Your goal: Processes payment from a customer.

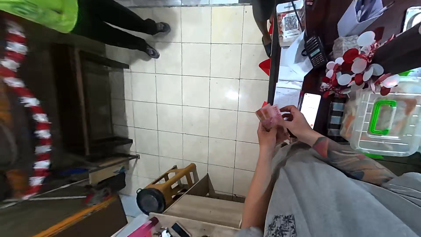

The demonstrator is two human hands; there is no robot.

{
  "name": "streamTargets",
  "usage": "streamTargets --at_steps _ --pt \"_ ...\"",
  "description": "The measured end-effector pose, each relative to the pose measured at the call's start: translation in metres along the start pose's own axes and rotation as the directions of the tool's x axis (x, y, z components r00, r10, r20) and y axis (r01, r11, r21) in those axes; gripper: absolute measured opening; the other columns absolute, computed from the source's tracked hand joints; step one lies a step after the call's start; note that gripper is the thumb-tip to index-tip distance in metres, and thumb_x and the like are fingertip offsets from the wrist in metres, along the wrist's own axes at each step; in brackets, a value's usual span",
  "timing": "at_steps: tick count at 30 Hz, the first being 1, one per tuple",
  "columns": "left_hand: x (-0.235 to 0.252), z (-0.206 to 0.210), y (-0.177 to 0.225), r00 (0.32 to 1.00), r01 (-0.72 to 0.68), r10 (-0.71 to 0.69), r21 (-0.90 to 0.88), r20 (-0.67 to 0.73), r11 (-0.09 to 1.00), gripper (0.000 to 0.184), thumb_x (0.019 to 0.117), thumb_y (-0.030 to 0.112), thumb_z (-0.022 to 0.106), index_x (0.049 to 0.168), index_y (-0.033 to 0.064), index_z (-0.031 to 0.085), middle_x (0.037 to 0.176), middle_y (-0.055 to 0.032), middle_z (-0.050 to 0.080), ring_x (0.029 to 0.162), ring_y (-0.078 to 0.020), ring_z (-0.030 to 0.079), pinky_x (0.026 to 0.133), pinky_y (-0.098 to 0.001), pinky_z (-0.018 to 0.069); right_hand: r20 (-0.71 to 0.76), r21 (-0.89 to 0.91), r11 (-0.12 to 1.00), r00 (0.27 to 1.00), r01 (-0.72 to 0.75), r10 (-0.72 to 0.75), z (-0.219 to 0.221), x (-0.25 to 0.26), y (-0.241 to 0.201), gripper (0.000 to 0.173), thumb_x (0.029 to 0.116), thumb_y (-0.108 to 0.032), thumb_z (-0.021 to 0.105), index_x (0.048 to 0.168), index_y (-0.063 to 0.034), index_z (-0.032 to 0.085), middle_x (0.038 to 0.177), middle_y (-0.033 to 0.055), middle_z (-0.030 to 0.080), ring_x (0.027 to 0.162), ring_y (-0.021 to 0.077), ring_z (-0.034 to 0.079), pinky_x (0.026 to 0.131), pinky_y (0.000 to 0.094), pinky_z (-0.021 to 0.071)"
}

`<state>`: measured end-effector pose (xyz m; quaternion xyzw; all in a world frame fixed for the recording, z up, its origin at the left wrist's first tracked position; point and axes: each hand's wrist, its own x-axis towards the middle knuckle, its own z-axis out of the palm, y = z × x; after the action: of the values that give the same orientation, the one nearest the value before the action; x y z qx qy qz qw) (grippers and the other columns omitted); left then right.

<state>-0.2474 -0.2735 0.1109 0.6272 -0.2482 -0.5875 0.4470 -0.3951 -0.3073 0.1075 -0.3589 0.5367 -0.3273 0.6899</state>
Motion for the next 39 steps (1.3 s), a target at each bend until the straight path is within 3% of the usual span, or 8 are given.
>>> streamTargets --at_steps 5,9,13,21,25,31,36,39 --pt "-0.005 0.002 0.0 0.998 -0.019 0.025 0.109 -0.052 0.994 0.043 0.0916 0.014 0.077 0.131 0.0082 0.06 0.109 -0.0103 0.072 0.093 -0.022 0.073 0.08 -0.0436 0.0632 -0.102 -0.048 0.994 0.989 0.103 -0.107 0.0 0.009 -0.003 0.025 0.0921 -0.027 0.078 0.101 -0.0058 0.068 0.088 0.0071 0.072 0.077 0.0174 0.07 0.072 0.0387 0.0609" --pt "-0.003 -0.008 -0.005 0.995 -0.004 -0.004 -0.089 -0.097 0.996 0.035 0.106 0.027 0.056 0.137 0.011 0.055 0.118 -0.0128 0.073 0.1 -0.0271 0.073 0.082 -0.0454 0.0621 -0.09 0.08 0.993 0.992 0.092 -0.084 -0.006 0.005 -0.009 0.036 0.1001 -0.033 0.068 0.129 -0.0143 0.058 0.111 0.0056 0.071 0.094 0.0197 0.072 0.081 0.0422 0.0625" --pt "-0.005 -0.018 -0.008 0.98 -0.02 0.022 0.012 -0.198 1.0 0.035 0.0934 0.012 0.074 0.125 0.0061 0.061 0.098 -0.0112 0.073 0.079 -0.0207 0.072 0.068 -0.0405 0.0621 0.156 0.013 1.0 0.988 -0.012 0.01 0.01 0.006 -0.005 0.032 0.1009 -0.032 0.067 0.129 -0.0173 0.063 0.105 0.0081 0.071 0.08 0.0215 0.07 0.066 0.0404 0.0618" --pt "-0.036 -0.063 -0.015 0.923 -0.114 0.05 -0.146 -0.382 0.983 0.032 0.1041 0.019 0.059 0.133 0.0056 0.057 0.113 -0.0131 0.074 0.096 -0.0236 0.073 0.083 -0.0429 0.0617 0.222 -0.008 0.999 0.974 -0.044 0.045 0.059 0.008 0.007 0.036 0.1057 -0.027 0.058 0.14 -0.0157 0.054 0.123 0.0081 0.067 0.104 0.0232 0.069 0.085 0.0456 0.0611" --pt "-0.068 -0.103 -0.024 0.858 -0.045 0.031 -0.015 -0.513 0.999 0.03 0.0904 0.009 0.074 0.119 0.0028 0.066 0.094 -0.0112 0.073 0.079 -0.0191 0.071 0.071 -0.0401 0.0618 0.439 -0.207 0.978 0.889 -0.038 0.128 0.112 -0.003 0.022 0.036 0.1013 -0.033 0.066 0.132 -0.0146 0.061 0.11 0.0104 0.072 0.089 0.0246 0.072 0.076 0.0442 0.0637" --pt "-0.148 -0.185 -0.062 0.71 -0.25 -0.025 -0.284 -0.704 0.926 0.029 0.1047 0.021 0.058 0.127 0.0026 0.06 0.103 -0.0131 0.075 0.085 -0.0218 0.074 0.076 -0.0399 0.0622 0.585 -0.274 0.957 0.774 -0.094 0.243 0.204 -0.042 0.051 0.032 0.1055 -0.032 0.058 0.133 -0.0165 0.057 0.105 0.0121 0.071 0.082 0.0266 0.072 0.066 0.046 0.0641" --pt "-0.235 -0.26 -0.098 0.548 -0.209 -0.074 -0.222 -0.833 0.952 0.03 0.0871 0.004 0.076 0.116 -0.0002 0.066 0.098 -0.0114 0.075 0.088 -0.0189 0.074 0.082 -0.0406 0.0631 0.753 -0.461 0.885 0.556 0.062 0.353 0.305 -0.112 0.11 0.03 0.1032 -0.028 0.063 0.127 -0.0101 0.063 0.102 0.0122 0.072 0.082 0.0237 0.071 0.074 0.0423 0.0625" --pt "-0.294 -0.312 -0.131 0.479 -0.324 -0.09 -0.271 -0.873 0.906 0.032 0.106 0.025 0.056 0.127 0.0023 0.062 0.104 -0.0132 0.073 0.09 -0.0216 0.073 0.08 -0.0424 0.0625 0.778 -0.446 0.893 0.519 0.06 0.354 0.366 -0.156 0.147 0.033 0.1058 -0.028 0.057 0.133 -0.01 0.059 0.111 0.0129 0.071 0.094 0.0258 0.072 0.083 0.046 0.0625"
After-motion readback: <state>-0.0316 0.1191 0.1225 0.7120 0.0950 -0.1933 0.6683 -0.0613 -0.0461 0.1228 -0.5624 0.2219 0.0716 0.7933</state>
